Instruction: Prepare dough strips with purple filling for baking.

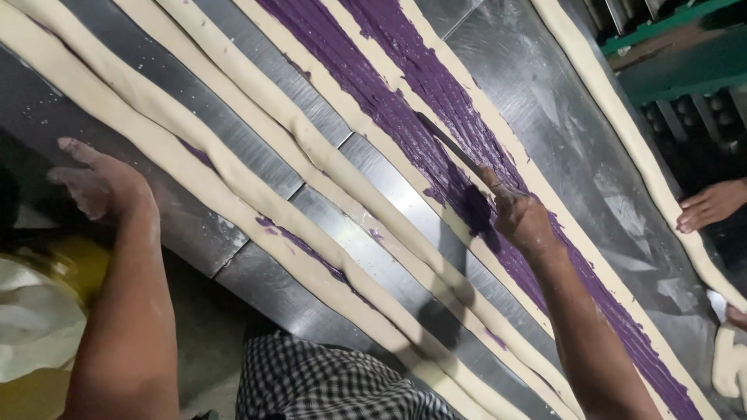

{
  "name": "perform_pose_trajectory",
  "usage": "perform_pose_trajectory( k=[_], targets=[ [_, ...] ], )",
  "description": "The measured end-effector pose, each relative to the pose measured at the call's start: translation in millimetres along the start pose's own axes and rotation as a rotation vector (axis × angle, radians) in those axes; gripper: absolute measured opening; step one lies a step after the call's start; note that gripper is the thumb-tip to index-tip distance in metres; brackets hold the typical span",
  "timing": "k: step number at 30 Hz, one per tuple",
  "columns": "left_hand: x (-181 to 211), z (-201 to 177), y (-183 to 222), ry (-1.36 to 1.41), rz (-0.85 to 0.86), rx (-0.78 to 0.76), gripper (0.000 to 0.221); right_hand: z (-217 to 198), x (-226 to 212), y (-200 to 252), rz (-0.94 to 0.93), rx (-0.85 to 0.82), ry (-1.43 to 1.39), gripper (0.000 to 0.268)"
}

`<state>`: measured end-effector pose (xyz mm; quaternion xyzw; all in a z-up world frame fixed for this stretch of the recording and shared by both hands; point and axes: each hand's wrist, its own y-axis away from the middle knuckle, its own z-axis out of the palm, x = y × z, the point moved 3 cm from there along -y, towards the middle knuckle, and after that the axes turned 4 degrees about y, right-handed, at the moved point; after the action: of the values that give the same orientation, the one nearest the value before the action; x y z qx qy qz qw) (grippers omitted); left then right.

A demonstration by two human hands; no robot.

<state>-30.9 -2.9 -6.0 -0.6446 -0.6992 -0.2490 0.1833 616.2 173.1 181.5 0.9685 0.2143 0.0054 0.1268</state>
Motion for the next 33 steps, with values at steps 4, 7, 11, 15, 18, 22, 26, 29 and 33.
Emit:
perform_pose_trajectory(
  k=[4,7,11,15,18,22,26,29,33],
  targets=[
    [-6,-8,13,-0.010,-0.023,-0.029,0.090,6,12,12,0.001,0.018,0.025,0.071],
    [-12,-26,45,0.039,0.006,-0.114,0.094,4,21,25,0.066,-0.048,0.064,0.071],
    [-34,-60,113,0.236,0.087,-0.320,0.094,9,32,44,0.085,-0.043,-0.004,0.073],
    [-137,-33,187,0.298,0.066,-0.308,0.089,26,54,60,0.122,-0.077,-0.005,0.074],
    [-146,-46,261,0.311,0.004,-0.243,0.087,27,63,74,0.067,-0.050,0.008,0.075],
    [-97,-96,300,0.249,-0.071,-0.234,0.084,18,72,95,0.162,-0.131,-0.076,0.082],
    [-96,-88,296,0.126,-0.019,-0.186,0.085,40,107,113,0.102,-0.099,-0.066,0.078],
    [-93,-89,296,0.066,-0.018,-0.153,0.087,44,118,125,0.074,-0.082,-0.069,0.075],
    [-91,-86,298,0.046,-0.051,-0.155,0.084,32,121,141,0.149,-0.147,-0.072,0.086]
  ],
)
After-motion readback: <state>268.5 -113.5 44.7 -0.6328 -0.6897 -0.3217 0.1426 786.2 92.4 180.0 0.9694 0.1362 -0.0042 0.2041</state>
